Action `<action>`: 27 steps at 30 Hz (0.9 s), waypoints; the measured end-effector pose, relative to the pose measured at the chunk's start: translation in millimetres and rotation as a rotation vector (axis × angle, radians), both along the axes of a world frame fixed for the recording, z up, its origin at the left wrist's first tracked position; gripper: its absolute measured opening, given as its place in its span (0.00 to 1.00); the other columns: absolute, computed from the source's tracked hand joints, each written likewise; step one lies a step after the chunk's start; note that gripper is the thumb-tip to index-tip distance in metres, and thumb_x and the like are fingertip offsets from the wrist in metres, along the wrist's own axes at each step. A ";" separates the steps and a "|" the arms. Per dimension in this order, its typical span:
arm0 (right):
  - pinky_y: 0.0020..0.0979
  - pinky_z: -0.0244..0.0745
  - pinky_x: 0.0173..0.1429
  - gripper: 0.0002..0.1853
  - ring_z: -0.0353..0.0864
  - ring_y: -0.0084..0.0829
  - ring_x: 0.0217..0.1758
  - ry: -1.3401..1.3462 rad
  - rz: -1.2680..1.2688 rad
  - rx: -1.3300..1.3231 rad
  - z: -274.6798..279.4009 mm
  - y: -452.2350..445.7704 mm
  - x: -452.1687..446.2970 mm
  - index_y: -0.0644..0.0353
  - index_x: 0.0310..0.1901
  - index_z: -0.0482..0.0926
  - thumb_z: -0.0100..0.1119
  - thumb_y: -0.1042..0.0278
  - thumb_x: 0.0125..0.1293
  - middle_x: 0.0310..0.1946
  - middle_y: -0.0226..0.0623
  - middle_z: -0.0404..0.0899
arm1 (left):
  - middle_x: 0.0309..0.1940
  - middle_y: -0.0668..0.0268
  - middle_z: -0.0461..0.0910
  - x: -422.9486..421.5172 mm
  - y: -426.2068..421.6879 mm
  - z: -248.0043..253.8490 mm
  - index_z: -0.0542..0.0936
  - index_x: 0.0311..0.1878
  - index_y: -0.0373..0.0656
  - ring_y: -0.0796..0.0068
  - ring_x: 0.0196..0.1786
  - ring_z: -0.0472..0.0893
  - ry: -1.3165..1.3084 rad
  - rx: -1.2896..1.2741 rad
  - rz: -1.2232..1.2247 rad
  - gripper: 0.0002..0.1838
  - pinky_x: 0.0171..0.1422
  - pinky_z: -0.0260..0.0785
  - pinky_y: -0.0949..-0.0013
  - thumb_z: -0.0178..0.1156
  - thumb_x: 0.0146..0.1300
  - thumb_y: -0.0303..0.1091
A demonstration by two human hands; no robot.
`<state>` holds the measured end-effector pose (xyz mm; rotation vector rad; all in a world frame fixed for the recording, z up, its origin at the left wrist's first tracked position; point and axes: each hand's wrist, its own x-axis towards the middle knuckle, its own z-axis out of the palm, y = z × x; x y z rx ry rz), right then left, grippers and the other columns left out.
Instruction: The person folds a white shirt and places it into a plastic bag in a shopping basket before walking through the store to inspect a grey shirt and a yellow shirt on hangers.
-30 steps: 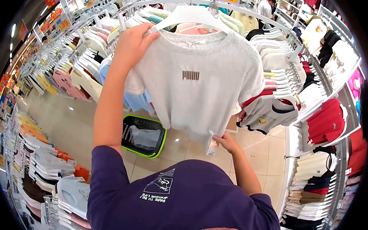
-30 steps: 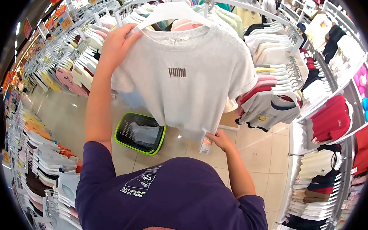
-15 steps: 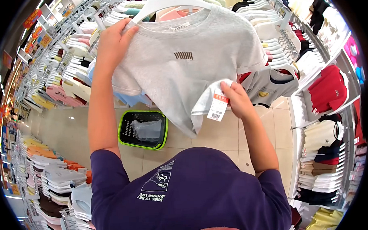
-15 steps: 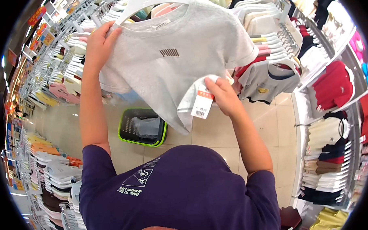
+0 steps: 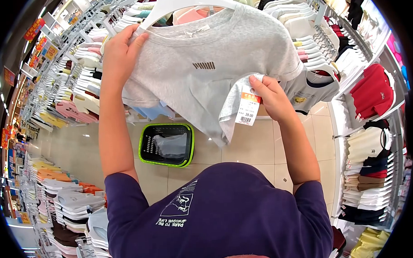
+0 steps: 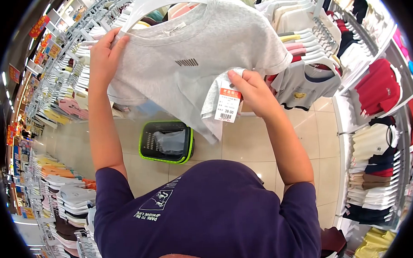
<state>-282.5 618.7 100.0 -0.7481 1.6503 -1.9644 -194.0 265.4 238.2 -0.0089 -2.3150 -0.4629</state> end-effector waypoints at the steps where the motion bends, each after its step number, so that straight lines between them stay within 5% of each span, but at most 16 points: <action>1: 0.23 0.72 0.39 0.19 0.75 0.13 0.34 -0.011 -0.002 0.001 -0.6 -0.7 -0.3 0.62 0.39 0.83 0.52 0.55 0.82 0.32 0.22 0.82 | 0.35 0.55 0.86 0.4 0.5 1.0 0.84 0.55 0.38 0.62 0.35 0.83 -0.008 -0.005 0.005 0.18 0.44 0.73 0.64 0.66 0.71 0.42; 6: 0.24 0.71 0.37 0.22 0.74 0.13 0.32 0.080 -0.055 0.112 4.0 -3.5 2.2 0.63 0.34 0.83 0.52 0.54 0.82 0.28 0.21 0.80 | 0.34 0.56 0.86 1.9 3.7 3.6 0.85 0.55 0.39 0.63 0.36 0.83 0.013 0.014 -0.045 0.17 0.44 0.73 0.64 0.66 0.71 0.41; 10: 0.26 0.73 0.37 0.17 0.75 0.17 0.33 0.616 0.013 0.612 6.6 5.9 -4.8 0.67 0.33 0.81 0.61 0.61 0.76 0.28 0.30 0.80 | 0.35 0.56 0.86 0.6 2.6 2.5 0.85 0.54 0.41 0.59 0.37 0.83 0.027 -0.006 -0.040 0.16 0.44 0.73 0.62 0.66 0.71 0.41; 15: 0.27 0.79 0.43 0.09 0.86 0.27 0.37 0.635 -0.079 0.424 20.8 3.9 6.8 0.68 0.45 0.86 0.67 0.71 0.69 0.35 0.39 0.87 | 0.37 0.54 0.86 -3.0 -1.0 0.6 0.85 0.52 0.42 0.53 0.39 0.84 0.072 -0.094 -0.024 0.16 0.45 0.74 0.59 0.67 0.69 0.42; 18: 0.28 0.79 0.40 0.08 0.85 0.29 0.32 0.855 -0.380 0.141 35.6 6.7 8.7 0.65 0.44 0.87 0.70 0.76 0.64 0.33 0.39 0.86 | 0.37 0.53 0.85 -1.2 0.3 0.9 0.85 0.52 0.41 0.52 0.40 0.84 0.004 -0.049 -0.032 0.16 0.46 0.74 0.58 0.67 0.68 0.42; 21: 0.31 0.78 0.51 0.15 0.85 0.33 0.45 1.086 -0.688 0.094 58.9 19.5 -1.9 0.65 0.50 0.85 0.72 0.77 0.61 0.44 0.40 0.86 | 0.40 0.57 0.87 1.7 4.9 1.4 0.84 0.55 0.37 0.65 0.39 0.82 -0.047 -0.067 -0.017 0.16 0.49 0.73 0.66 0.66 0.70 0.36; 24: 0.35 0.76 0.59 0.21 0.84 0.39 0.53 1.109 -0.750 0.149 72.6 23.3 -16.7 0.65 0.57 0.83 0.72 0.74 0.61 0.50 0.44 0.85 | 0.36 0.53 0.85 4.4 7.7 3.6 0.84 0.51 0.40 0.52 0.39 0.84 -0.012 -0.032 -0.062 0.16 0.45 0.74 0.58 0.68 0.68 0.40; 27: 0.36 0.75 0.62 0.24 0.83 0.42 0.55 1.085 -0.694 0.169 78.8 18.2 -25.9 0.65 0.60 0.81 0.71 0.72 0.62 0.52 0.45 0.84 | 0.37 0.52 0.86 5.6 10.6 4.9 0.84 0.52 0.39 0.53 0.39 0.85 0.019 -0.027 -0.087 0.16 0.45 0.75 0.59 0.68 0.67 0.40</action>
